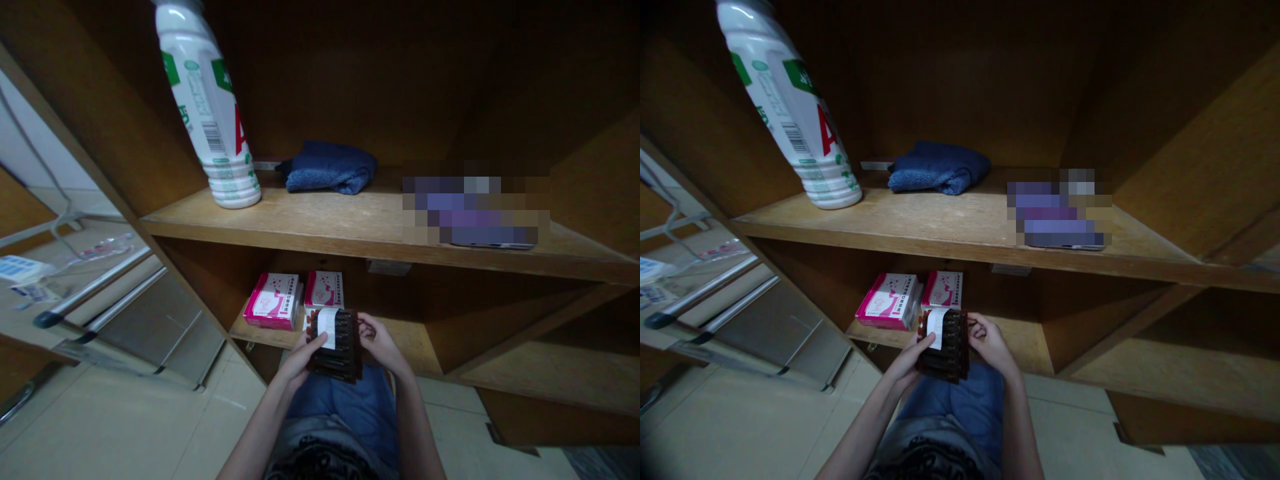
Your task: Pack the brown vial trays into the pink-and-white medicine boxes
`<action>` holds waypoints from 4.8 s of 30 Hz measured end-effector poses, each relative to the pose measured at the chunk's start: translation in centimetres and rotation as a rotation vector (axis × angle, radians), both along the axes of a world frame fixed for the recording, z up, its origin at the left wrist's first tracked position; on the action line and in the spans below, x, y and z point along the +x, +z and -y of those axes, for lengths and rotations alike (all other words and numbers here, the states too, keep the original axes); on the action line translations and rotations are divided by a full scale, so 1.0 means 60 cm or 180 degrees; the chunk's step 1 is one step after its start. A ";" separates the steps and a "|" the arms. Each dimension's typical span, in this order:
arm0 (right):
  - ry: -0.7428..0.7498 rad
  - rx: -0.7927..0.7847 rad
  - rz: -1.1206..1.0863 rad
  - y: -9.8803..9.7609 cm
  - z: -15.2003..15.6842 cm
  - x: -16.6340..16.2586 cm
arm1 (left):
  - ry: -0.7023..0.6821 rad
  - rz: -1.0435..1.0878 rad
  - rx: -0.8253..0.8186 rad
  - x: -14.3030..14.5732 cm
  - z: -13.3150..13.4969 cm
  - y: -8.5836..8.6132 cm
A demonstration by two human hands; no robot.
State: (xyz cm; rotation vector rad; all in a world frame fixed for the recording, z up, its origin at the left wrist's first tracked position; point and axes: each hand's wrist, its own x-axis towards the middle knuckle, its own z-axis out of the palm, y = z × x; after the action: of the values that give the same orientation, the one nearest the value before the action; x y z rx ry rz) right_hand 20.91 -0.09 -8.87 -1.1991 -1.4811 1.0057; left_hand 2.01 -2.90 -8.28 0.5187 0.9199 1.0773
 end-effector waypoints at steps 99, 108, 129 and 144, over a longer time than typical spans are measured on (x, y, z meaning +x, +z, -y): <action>-0.0655 0.0075 -0.0212 -0.058 -0.017 0.018 | 0.0125 -0.3667 0.1797 -0.038 -0.011 -0.019; -0.0518 0.0073 -0.0200 -0.055 -0.016 0.019 | 0.0007 -0.3997 0.1925 -0.023 -0.026 0.002; -0.0660 0.0100 -0.0213 -0.055 -0.016 0.020 | -0.0069 -0.4594 0.1463 0.000 -0.045 -0.003; -0.0653 0.0026 -0.0202 -0.058 -0.018 0.022 | -0.0385 -0.5682 0.1293 0.029 -0.089 -0.002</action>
State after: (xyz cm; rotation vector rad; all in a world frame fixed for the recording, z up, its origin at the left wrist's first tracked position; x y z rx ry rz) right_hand 22.25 0.96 -12.36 -1.2732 -1.2828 0.8897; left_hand 3.77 2.47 -8.37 1.9778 2.1182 0.4443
